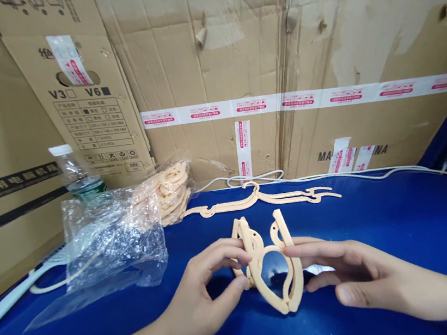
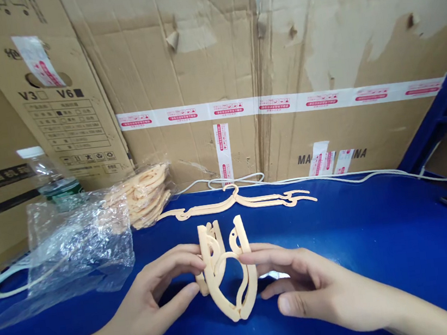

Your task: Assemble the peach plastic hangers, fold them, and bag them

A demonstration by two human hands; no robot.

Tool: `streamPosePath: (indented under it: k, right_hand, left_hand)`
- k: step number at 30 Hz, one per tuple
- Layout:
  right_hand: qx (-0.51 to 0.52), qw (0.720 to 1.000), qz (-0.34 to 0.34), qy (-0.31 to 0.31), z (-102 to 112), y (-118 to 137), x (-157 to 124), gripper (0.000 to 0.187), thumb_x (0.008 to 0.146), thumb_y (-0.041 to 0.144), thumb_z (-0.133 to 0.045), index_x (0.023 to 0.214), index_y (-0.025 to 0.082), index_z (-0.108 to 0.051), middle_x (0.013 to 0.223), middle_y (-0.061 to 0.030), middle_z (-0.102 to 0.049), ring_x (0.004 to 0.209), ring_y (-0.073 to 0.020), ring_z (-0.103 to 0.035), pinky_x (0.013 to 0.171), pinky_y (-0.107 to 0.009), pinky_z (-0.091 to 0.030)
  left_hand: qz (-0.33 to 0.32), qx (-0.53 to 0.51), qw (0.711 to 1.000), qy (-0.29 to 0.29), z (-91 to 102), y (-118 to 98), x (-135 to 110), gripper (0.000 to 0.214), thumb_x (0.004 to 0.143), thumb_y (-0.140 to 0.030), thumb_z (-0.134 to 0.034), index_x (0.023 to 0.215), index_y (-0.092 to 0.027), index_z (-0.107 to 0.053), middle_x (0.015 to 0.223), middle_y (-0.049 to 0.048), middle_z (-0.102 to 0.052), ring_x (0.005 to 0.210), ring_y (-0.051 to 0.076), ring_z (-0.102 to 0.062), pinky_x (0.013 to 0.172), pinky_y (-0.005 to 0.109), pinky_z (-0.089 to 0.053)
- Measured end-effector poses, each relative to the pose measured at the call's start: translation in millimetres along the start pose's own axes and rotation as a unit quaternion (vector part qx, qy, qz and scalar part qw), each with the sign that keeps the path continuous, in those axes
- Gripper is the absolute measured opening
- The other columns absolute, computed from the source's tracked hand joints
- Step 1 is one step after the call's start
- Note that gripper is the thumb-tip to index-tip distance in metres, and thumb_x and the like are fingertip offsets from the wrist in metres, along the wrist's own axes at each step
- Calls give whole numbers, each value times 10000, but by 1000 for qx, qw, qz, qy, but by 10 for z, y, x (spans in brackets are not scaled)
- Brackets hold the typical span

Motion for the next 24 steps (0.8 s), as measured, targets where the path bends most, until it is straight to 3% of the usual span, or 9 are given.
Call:
streamPosePath:
  k: [5, 10, 17, 24]
  right_hand:
    - [-14, 1000, -6, -18, 21, -19, -40, 370, 924, 309, -605, 1293, 343, -606, 1491, -53, -455, 1279, -280, -522, 1090, -494, -381]
    - [-16, 1000, -6, -13, 7, -26, -45, 364, 923, 296, -613, 1278, 377, -609, 1479, -35, -470, 1254, -254, -547, 1091, -468, -387]
    - [-43, 998, -29, -34, 11, -17, -57, 369, 912, 372, -612, 1279, 340, -619, 1482, -60, -463, 1288, -277, -511, 1089, -476, -390]
    - [-38, 999, -6, -25, 7, -29, -83, 382, 922, 321, -613, 1302, 348, -593, 1514, -45, -418, 1361, -271, -427, 1121, -480, -355]
  left_hand:
    - [-12, 33, 999, -4, -1, 17, -44, 279, 845, -185, -625, 1102, -252, -708, 1257, 99, -646, 1186, 282, -592, 1038, 397, -457]
    - [-17, 25, 999, -12, -19, 6, -89, 356, 826, -183, -624, 1162, -281, -693, 1312, 84, -627, 1235, 290, -561, 1097, 443, -391]
    - [-36, 30, 999, 10, -38, -63, -65, 422, 787, -136, -609, 1179, -274, -684, 1304, 92, -624, 1265, 302, -520, 1097, 474, -372]
    - [-53, 38, 998, 6, -49, -59, -103, 476, 812, -151, -613, 1258, -317, -631, 1334, 67, -609, 1296, 288, -498, 1133, 456, -324]
Point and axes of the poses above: each hand's wrist, its own x-axis towards the middle knuckle, its own z-axis out of the back of the hand, y = z × x, the point moved 6 cm from there along x, towards the middle knuckle
